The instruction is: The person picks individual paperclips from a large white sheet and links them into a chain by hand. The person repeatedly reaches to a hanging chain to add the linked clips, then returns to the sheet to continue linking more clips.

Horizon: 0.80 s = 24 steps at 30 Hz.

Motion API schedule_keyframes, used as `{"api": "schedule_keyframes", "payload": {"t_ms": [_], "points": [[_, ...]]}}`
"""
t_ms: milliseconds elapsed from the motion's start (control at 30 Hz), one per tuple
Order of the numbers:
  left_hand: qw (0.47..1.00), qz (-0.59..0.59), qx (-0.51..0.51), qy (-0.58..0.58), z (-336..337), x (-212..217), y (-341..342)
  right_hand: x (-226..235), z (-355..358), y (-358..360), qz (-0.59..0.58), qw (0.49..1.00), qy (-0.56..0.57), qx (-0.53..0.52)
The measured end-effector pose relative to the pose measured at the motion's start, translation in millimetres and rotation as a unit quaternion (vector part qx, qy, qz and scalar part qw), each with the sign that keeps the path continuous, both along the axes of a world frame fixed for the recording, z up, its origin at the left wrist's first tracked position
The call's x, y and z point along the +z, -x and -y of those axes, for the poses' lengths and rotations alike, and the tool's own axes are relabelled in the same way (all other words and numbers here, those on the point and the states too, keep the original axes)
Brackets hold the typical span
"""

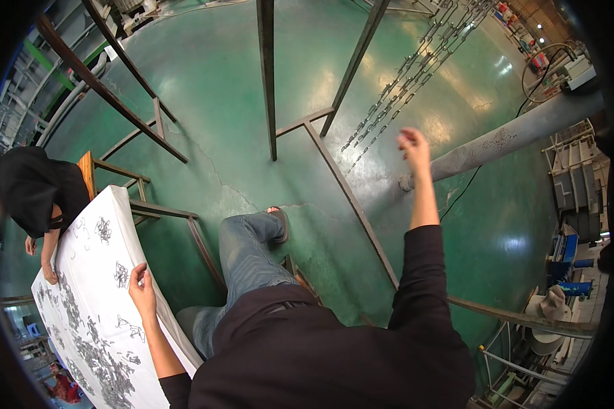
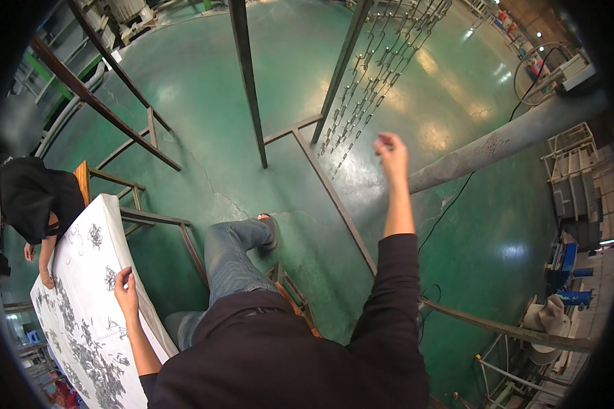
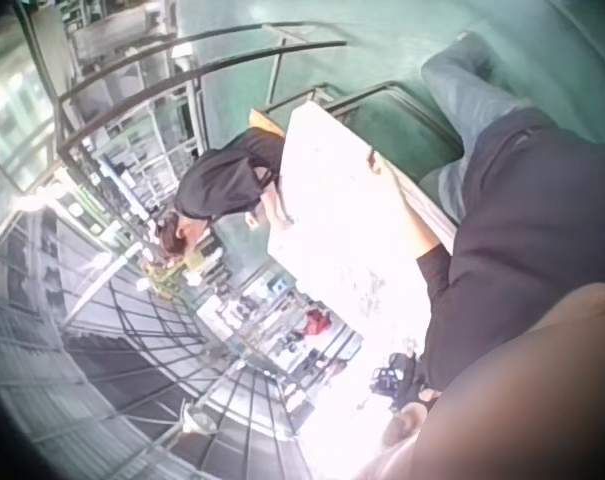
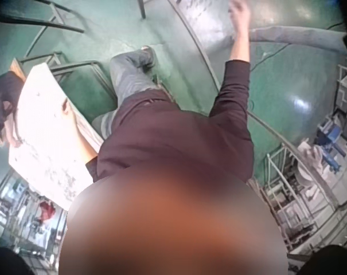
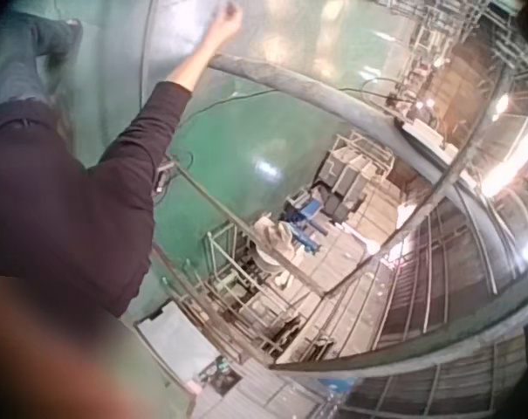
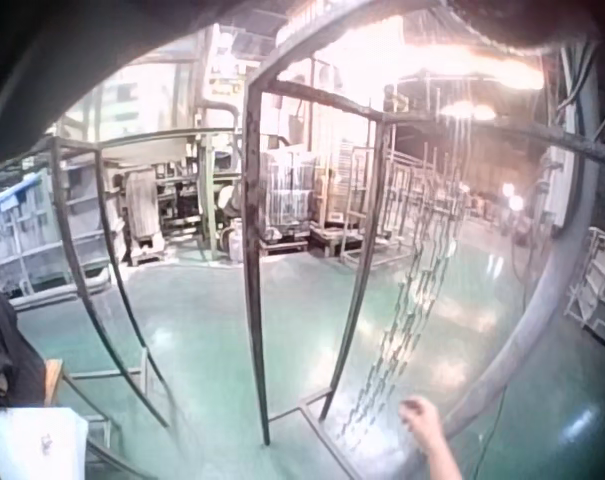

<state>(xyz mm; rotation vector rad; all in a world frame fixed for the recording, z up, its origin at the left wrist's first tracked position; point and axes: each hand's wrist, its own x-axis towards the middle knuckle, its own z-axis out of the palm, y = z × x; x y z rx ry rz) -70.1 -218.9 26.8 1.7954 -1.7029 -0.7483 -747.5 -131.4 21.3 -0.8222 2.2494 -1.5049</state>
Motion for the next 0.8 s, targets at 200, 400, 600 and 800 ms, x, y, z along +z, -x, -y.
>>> {"api": "schedule_keyframes", "payload": {"t_ms": [200, 400, 600, 800], "points": [[0.999, 0.036, -0.008, -0.005, 3.2, 0.3, -3.7, -77.0, 0.0, -15.5, -0.092, 0.991, -0.095, 0.007], [0.999, 0.043, -0.013, -0.015, -4.9, 3.6, 10.8, -87.2, 17.5, 0.2, -0.137, 0.985, -0.079, -0.069], [0.998, 0.056, -0.004, -0.021, -14.2, 4.0, 14.6, -83.9, 21.4, 0.5, -0.133, 0.988, -0.050, -0.059], [0.998, 0.060, 0.002, -0.025, -17.0, 2.2, 15.5, -89.4, 24.0, -10.0, -0.192, 0.979, 0.013, -0.063]]}}
